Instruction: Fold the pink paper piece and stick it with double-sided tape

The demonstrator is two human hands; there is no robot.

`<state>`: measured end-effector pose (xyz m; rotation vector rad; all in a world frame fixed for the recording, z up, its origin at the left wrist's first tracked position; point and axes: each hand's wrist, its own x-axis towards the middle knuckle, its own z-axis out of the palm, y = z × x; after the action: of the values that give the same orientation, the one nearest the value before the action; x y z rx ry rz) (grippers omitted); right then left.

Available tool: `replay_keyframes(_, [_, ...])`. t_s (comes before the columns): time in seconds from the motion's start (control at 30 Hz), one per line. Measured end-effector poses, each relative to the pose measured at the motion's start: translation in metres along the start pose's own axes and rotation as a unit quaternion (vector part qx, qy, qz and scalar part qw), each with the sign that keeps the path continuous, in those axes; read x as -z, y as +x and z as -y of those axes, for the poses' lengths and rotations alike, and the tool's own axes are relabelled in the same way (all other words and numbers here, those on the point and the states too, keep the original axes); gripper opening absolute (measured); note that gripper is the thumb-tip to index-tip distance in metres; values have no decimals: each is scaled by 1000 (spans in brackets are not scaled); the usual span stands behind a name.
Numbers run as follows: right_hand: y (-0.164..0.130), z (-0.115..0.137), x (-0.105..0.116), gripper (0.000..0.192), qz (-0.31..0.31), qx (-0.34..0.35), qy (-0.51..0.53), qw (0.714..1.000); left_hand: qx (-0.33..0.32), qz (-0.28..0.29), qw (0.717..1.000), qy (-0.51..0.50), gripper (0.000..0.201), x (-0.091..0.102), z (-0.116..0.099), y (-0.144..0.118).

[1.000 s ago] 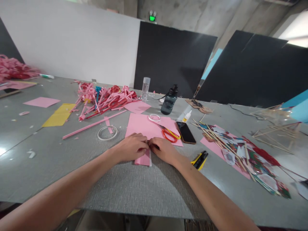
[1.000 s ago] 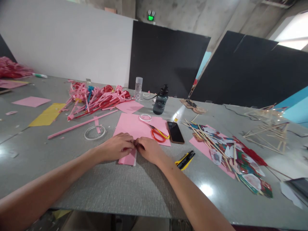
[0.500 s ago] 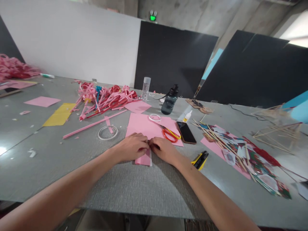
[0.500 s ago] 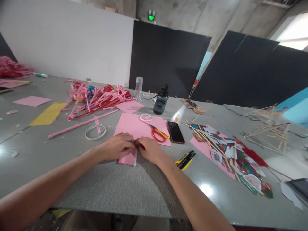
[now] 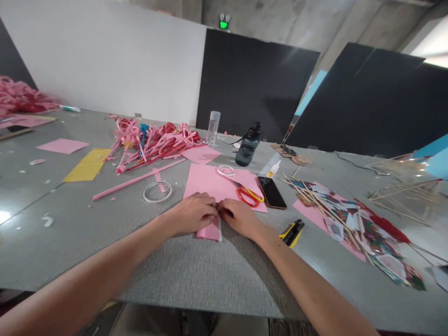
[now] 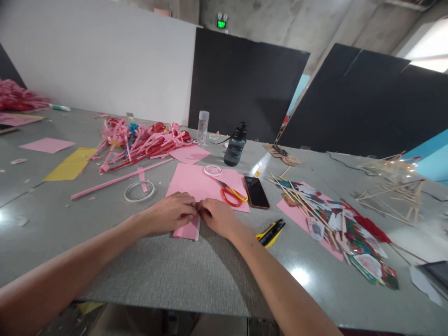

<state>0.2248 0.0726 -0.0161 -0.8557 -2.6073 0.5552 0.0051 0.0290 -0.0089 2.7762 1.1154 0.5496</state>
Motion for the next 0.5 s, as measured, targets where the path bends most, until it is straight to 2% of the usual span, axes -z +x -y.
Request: replay_keyframes(0.5, [0, 3, 3, 21, 2, -5, 5, 1000, 1, 2, 1000, 17, 12, 0, -1, 0])
